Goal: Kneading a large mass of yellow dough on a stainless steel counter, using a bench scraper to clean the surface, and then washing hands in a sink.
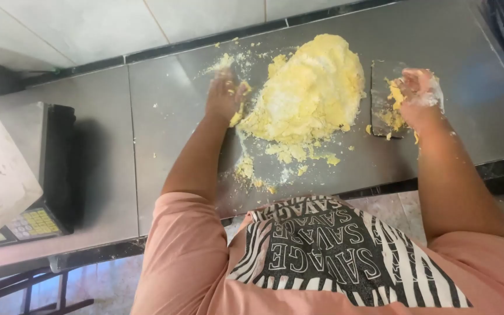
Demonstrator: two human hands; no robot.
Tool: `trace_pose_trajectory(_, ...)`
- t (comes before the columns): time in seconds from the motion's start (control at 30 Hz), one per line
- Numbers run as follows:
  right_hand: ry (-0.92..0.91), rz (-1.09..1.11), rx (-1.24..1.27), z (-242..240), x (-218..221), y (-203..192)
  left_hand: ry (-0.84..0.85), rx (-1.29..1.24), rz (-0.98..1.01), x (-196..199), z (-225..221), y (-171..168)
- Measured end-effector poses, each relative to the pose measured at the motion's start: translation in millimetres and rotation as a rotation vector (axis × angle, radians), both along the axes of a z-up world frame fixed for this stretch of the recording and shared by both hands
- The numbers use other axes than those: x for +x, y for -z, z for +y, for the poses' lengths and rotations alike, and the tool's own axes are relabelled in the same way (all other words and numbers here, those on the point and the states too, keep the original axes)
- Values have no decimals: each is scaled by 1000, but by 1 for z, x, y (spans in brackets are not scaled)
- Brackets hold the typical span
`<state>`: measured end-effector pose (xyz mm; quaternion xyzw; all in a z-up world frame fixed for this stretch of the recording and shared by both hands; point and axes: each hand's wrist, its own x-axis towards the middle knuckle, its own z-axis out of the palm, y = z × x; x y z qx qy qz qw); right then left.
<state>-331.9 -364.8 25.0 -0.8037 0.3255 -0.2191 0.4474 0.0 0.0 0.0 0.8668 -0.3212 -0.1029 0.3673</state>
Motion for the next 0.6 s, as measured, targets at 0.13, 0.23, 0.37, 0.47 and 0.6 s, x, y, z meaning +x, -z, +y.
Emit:
trace_pose_trajectory(0.13,73,161,26,68,-11,-81,347,-106,331,0,-15,26)
trace_pose_trajectory(0.23,30,15,-107,34,-31,-42,498,-293,127,47,-24,34)
trace_pose_trajectory(0.37,-3,-76,-277,12,-59,-7,-113,103,-12,127,-33,48)
trace_pose_trajectory(0.47,-44,-97,-387,1,-65,4,-29,188,-68,105,-55,-20)
trace_pose_trajectory(0.6,-114,-194,-496,-13,-66,19,705,-106,46,69,-63,1)
